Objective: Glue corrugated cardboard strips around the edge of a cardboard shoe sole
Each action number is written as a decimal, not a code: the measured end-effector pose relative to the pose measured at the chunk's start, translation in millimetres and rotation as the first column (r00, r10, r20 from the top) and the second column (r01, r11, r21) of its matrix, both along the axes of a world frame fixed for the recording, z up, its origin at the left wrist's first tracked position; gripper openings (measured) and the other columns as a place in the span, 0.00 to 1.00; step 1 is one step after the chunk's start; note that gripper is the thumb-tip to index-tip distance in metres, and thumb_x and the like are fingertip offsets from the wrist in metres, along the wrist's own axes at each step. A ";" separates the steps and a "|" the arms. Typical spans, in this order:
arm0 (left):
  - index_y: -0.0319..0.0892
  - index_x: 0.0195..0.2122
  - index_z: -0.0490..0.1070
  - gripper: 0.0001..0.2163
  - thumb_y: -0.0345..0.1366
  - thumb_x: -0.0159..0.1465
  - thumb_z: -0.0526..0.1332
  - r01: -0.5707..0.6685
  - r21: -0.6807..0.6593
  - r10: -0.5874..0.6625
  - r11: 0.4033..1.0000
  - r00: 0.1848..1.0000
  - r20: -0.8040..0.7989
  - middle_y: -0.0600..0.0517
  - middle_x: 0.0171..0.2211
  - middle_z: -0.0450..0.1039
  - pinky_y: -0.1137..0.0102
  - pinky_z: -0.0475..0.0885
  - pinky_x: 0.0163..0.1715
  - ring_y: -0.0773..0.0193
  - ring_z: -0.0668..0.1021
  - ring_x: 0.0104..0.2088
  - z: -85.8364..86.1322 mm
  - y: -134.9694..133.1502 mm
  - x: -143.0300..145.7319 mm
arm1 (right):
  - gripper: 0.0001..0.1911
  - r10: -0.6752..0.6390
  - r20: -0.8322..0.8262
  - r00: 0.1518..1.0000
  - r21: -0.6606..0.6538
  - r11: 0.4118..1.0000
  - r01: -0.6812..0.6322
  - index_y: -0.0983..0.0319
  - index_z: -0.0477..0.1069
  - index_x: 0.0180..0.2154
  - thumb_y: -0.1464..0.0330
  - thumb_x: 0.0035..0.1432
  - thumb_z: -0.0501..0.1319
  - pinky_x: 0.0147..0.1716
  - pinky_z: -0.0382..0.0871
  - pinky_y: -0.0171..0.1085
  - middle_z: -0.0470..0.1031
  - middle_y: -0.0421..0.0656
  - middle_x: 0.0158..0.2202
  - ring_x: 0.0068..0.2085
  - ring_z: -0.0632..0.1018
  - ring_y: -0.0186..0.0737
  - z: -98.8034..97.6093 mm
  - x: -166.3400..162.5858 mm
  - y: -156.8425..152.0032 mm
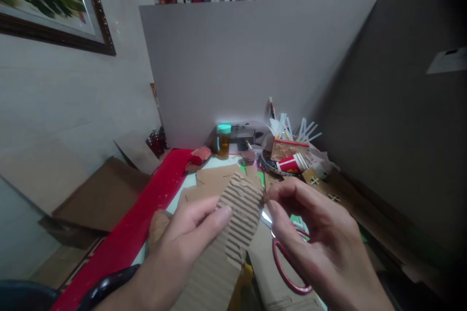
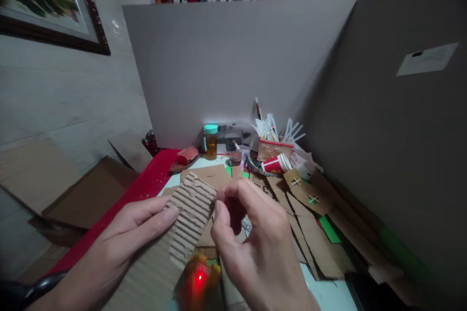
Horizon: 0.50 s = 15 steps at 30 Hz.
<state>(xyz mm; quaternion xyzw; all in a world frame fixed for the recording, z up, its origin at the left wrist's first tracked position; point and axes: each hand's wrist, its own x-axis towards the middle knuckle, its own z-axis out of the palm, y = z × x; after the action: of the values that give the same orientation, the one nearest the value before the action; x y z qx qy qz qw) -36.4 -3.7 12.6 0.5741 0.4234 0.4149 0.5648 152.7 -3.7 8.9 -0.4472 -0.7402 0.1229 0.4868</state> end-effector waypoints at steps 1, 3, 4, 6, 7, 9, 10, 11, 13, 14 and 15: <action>0.51 0.39 0.83 0.14 0.50 0.66 0.59 -0.037 -0.023 0.037 0.999 0.999 -0.003 0.56 0.31 0.78 0.73 0.68 0.37 0.61 0.74 0.37 0.8 0.0 0.6 | 0.07 0.011 0.005 1.000 -0.001 1.000 -0.011 0.58 0.64 0.31 0.71 0.64 0.57 0.27 0.64 0.28 0.67 0.33 0.27 0.27 0.71 0.27 1.4 1.0 -1.6; 0.50 0.35 0.83 0.15 0.52 0.65 0.60 -0.093 -0.061 0.093 0.994 0.996 -0.003 0.56 0.28 0.75 0.73 0.68 0.34 0.61 0.74 0.35 2.0 -0.1 1.2 | 0.08 0.022 0.022 1.000 -0.016 1.000 -0.021 0.58 0.62 0.30 0.71 0.64 0.55 0.27 0.63 0.28 0.65 0.32 0.26 0.26 0.69 0.27 3.7 5.3 -5.6; 0.49 0.33 0.83 0.16 0.52 0.65 0.60 -0.098 -0.082 0.099 0.992 0.995 0.011 0.55 0.27 0.74 0.73 0.67 0.32 0.62 0.73 0.33 2.4 0.1 1.2 | 0.10 0.021 0.036 0.999 -0.030 0.999 -0.020 0.58 0.60 0.29 0.70 0.64 0.54 0.26 0.62 0.29 0.63 0.32 0.26 0.25 0.68 0.28 4.6 9.3 -7.6; 0.47 0.31 0.82 0.17 0.52 0.65 0.59 -0.061 -0.108 0.067 0.992 0.996 0.054 0.55 0.25 0.72 0.72 0.67 0.30 0.62 0.72 0.30 2.8 1.5 0.4 | 0.12 0.065 0.112 0.992 -0.089 0.995 -0.055 0.58 0.56 0.27 0.68 0.65 0.51 0.25 0.59 0.31 0.60 0.33 0.24 0.24 0.65 0.29 6.0 20.3 -10.1; 0.46 0.30 0.81 0.17 0.51 0.65 0.59 -0.052 -0.116 0.060 0.992 0.996 0.066 0.55 0.25 0.71 0.72 0.67 0.30 0.63 0.72 0.29 2.7 2.7 -0.3 | 0.14 0.116 0.176 0.978 -0.141 0.986 -0.091 0.58 0.56 0.26 0.67 0.65 0.51 0.26 0.59 0.32 0.60 0.33 0.23 0.25 0.66 0.30 6.7 26.1 -10.5; 0.45 0.28 0.78 0.17 0.50 0.66 0.60 -0.071 -0.108 0.078 0.992 0.995 0.062 0.56 0.25 0.69 0.71 0.68 0.31 0.62 0.72 0.30 2.3 5.4 -1.7 | 0.18 0.226 0.306 0.925 -0.285 0.949 -0.137 0.59 0.57 0.24 0.63 0.67 0.52 0.27 0.60 0.33 0.63 0.35 0.22 0.26 0.67 0.33 8.0 33.7 -9.1; 0.44 0.27 0.76 0.16 0.49 0.65 0.60 -0.091 -0.083 0.096 0.992 0.994 0.049 0.56 0.25 0.69 0.71 0.68 0.32 0.62 0.72 0.30 2.0 6.4 -2.3 | 0.20 0.264 0.334 0.905 -0.353 0.925 -0.139 0.59 0.58 0.23 0.60 0.67 0.53 0.28 0.60 0.34 0.64 0.35 0.22 0.26 0.68 0.34 8.6 34.0 -7.6; 0.44 0.26 0.75 0.16 0.49 0.66 0.60 -0.110 -0.043 0.111 0.993 0.993 0.037 0.56 0.25 0.68 0.71 0.69 0.33 0.62 0.73 0.31 1.8 6.9 -2.7 | 0.21 0.281 0.328 0.902 -0.401 0.906 -0.136 0.59 0.58 0.23 0.58 0.67 0.54 0.27 0.60 0.34 0.66 0.36 0.22 0.27 0.69 0.34 9.1 31.3 -6.1; 0.44 0.27 0.73 0.16 0.48 0.67 0.59 -0.137 0.067 0.136 0.988 0.991 0.013 0.55 0.27 0.69 0.70 0.70 0.37 0.62 0.73 0.33 1.5 6.2 -3.1 | 0.22 0.257 0.262 0.930 -0.395 0.908 -0.139 0.59 0.59 0.23 0.57 0.67 0.55 0.25 0.60 0.33 0.66 0.35 0.22 0.25 0.68 0.33 8.9 19.1 -3.9; 0.45 0.28 0.73 0.15 0.47 0.68 0.58 -0.162 0.125 0.164 0.979 0.986 -0.008 0.55 0.28 0.70 0.70 0.70 0.37 0.61 0.73 0.33 1.4 5.0 -3.1 | 0.20 0.240 0.221 0.945 -0.345 0.926 -0.154 0.59 0.60 0.24 0.59 0.68 0.55 0.24 0.59 0.32 0.66 0.35 0.22 0.25 0.68 0.32 7.9 11.1 -3.6; 0.45 0.28 0.72 0.15 0.47 0.68 0.57 -0.196 0.182 0.205 0.964 0.978 -0.031 0.55 0.27 0.70 0.70 0.71 0.38 0.61 0.73 0.33 1.1 3.4 -3.0 | 0.18 0.224 0.195 0.955 -0.281 0.946 -0.164 0.59 0.62 0.25 0.63 0.68 0.55 0.24 0.60 0.32 0.67 0.35 0.23 0.25 0.69 0.32 6.1 3.1 -3.8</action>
<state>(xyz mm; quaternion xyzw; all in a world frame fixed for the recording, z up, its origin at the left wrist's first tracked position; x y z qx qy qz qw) -39.4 -0.3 13.8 0.5867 0.4542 0.4918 0.4557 155.8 -7.5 15.0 -0.4431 -0.8083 0.2157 0.3221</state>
